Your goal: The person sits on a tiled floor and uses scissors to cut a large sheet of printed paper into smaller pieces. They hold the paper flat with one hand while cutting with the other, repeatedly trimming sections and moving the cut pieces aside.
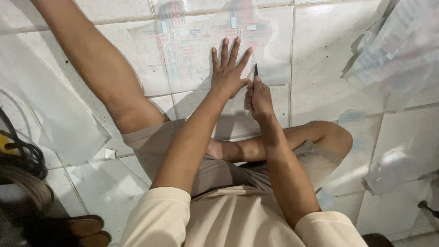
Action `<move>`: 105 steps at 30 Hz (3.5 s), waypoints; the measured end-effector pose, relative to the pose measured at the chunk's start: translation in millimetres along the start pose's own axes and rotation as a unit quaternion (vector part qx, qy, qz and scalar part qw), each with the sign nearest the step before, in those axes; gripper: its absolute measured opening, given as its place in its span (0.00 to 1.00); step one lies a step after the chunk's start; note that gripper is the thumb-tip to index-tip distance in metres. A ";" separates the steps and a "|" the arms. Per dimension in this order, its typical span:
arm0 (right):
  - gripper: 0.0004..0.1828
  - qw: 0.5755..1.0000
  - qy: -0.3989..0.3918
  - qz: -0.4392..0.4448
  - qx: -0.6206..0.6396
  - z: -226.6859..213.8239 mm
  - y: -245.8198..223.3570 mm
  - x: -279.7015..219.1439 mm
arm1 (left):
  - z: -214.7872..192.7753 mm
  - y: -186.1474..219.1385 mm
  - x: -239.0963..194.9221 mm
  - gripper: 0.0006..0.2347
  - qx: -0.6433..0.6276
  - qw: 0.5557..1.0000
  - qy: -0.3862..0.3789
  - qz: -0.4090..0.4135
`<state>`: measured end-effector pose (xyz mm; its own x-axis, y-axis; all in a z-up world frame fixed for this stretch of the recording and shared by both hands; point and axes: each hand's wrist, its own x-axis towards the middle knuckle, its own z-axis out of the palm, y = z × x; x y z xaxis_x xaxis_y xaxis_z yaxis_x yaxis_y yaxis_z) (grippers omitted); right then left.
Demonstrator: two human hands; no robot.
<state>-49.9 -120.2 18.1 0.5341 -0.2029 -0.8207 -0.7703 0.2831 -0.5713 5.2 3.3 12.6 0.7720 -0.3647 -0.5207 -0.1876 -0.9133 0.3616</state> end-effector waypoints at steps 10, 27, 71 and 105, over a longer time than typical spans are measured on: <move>0.22 0.989 0.001 0.051 0.136 11.8 -8.1 6.8 | -1.7 -0.5 -0.9 0.37 -0.024 1.000 0.004 0.004; 0.19 0.964 -0.062 0.010 0.260 -35.7 -70.2 25.1 | 5.8 -3.2 1.8 0.40 0.002 1.000 0.022 0.009; 0.10 0.837 0.395 -0.139 0.352 -410.0 109.7 -67.1 | 71.8 -31.5 -131.3 0.35 -0.070 0.978 0.193 0.029; 0.27 0.976 -0.098 -0.060 -0.185 -106.3 47.7 -79.2 | 10.2 -106.6 -56.9 0.30 -0.024 0.984 0.178 -0.017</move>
<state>-166.0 -190.3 56.4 0.6564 -0.0196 -0.7541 -0.7520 -0.0966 -0.6521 -25.0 119.6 -4.2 0.9425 -0.2397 -0.2330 -0.1358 -0.9115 0.3883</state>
